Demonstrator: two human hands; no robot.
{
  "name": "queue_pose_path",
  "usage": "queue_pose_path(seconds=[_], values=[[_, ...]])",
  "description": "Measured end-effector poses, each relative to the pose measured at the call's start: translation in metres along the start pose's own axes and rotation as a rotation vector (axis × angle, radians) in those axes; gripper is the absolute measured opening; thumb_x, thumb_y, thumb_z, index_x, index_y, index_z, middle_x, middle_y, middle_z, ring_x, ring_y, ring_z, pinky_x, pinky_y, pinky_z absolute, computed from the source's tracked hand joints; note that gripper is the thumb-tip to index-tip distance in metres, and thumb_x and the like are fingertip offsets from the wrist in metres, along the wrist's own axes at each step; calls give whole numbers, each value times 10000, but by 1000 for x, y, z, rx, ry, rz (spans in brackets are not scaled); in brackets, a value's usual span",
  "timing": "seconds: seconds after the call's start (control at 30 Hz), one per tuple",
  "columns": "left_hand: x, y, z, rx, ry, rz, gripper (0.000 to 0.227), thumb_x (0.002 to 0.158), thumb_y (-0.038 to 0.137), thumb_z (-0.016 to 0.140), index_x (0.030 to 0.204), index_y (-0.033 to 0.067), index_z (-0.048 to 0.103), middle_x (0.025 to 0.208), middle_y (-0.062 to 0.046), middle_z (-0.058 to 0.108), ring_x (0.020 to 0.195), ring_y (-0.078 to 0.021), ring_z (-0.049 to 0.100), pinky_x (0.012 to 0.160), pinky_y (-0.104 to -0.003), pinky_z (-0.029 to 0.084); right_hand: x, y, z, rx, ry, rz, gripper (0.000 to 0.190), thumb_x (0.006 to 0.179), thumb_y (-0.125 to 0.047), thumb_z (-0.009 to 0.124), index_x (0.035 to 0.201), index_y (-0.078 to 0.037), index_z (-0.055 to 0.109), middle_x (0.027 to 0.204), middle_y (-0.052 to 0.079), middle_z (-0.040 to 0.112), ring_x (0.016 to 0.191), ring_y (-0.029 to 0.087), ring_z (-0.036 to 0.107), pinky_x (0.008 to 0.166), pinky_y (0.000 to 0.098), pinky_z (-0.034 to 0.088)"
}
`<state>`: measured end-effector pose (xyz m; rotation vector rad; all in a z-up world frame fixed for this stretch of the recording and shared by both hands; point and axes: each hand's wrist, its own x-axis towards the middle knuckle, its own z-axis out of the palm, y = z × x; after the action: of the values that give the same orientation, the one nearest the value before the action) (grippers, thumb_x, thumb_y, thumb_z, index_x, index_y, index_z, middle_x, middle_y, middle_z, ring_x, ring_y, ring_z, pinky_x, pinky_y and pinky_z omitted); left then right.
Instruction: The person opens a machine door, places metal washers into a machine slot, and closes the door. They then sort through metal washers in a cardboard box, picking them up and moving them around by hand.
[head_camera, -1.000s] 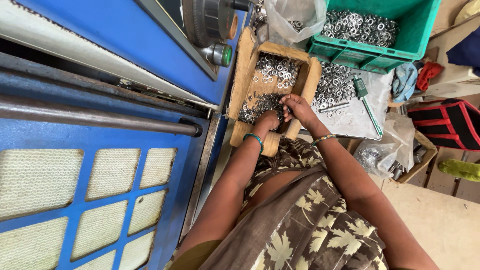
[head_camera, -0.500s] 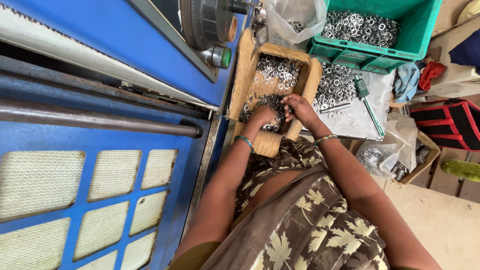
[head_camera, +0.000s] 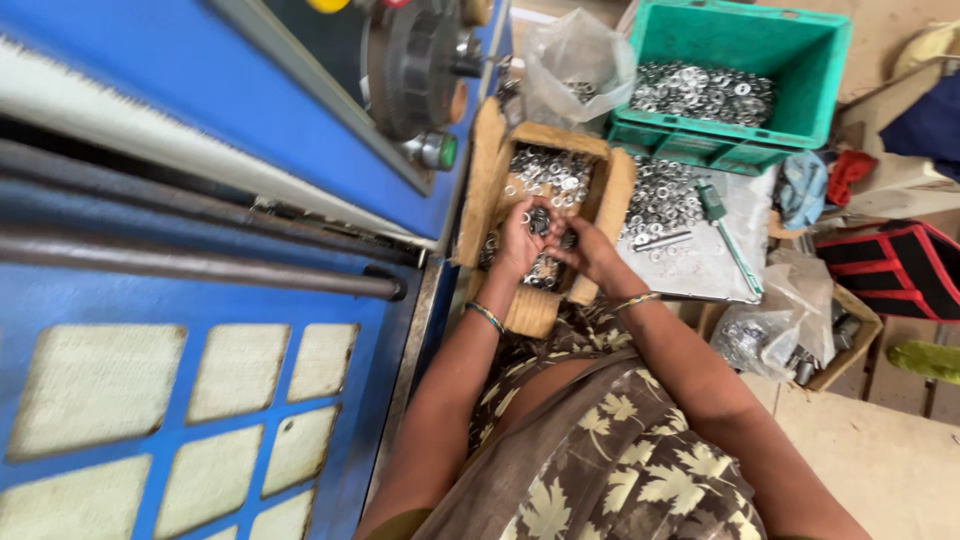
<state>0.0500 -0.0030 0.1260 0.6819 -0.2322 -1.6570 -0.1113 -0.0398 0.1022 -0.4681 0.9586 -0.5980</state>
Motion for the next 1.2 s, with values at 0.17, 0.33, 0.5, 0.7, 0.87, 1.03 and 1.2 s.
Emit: queue_pose_path(seconds=[0.17,0.33,0.5,0.7,0.87,1.03,1.2], values=[[15,-45,37,289,78,368,220,1026,223,565,941,34,640,912,-74,680,856,-179,652,803,-319,554,23,16,-13,205,0,-13,303,1078,-322,411,1192,-148,632,1090,53,663,931,180,665,754,338,626],[-9,-57,95,1159,35,800,145,951,122,587,915,8,668,901,-114,694,861,-232,675,834,-362,538,33,10,-43,394,-52,-158,290,1089,-284,413,1122,-59,593,1096,148,650,948,249,668,820,367,637],[-13,-50,140,1057,-171,958,151,1018,109,534,943,30,638,958,-117,693,963,-253,669,936,-403,532,22,-25,-87,469,-6,-177,219,1006,-209,419,1062,-77,584,991,118,670,917,240,688,797,397,646],[10,-51,111,981,155,666,214,1058,199,511,984,84,676,953,-70,727,874,-164,695,806,-301,605,22,-75,-134,713,29,-222,163,1095,-183,516,1095,-36,587,973,156,688,914,322,708,848,448,621],[10,-20,43,1077,365,635,220,1040,196,521,994,87,706,952,-59,760,878,-162,729,820,-310,616,14,-94,-167,703,228,-236,171,1059,-195,489,1139,-94,601,1011,157,689,927,344,693,867,545,600],[-13,-6,-8,1343,422,687,163,991,166,596,981,66,725,942,-112,764,854,-260,741,761,-378,579,7,-105,-180,625,291,-214,335,1064,-305,417,1265,-94,582,1176,164,618,1058,368,593,923,585,537],[-22,-8,-31,1533,476,507,132,932,175,625,991,125,732,933,-143,755,854,-349,721,745,-436,564,8,-125,-182,473,253,-176,600,1048,-462,294,1478,-61,413,1566,219,428,1393,415,427,1068,666,374]])
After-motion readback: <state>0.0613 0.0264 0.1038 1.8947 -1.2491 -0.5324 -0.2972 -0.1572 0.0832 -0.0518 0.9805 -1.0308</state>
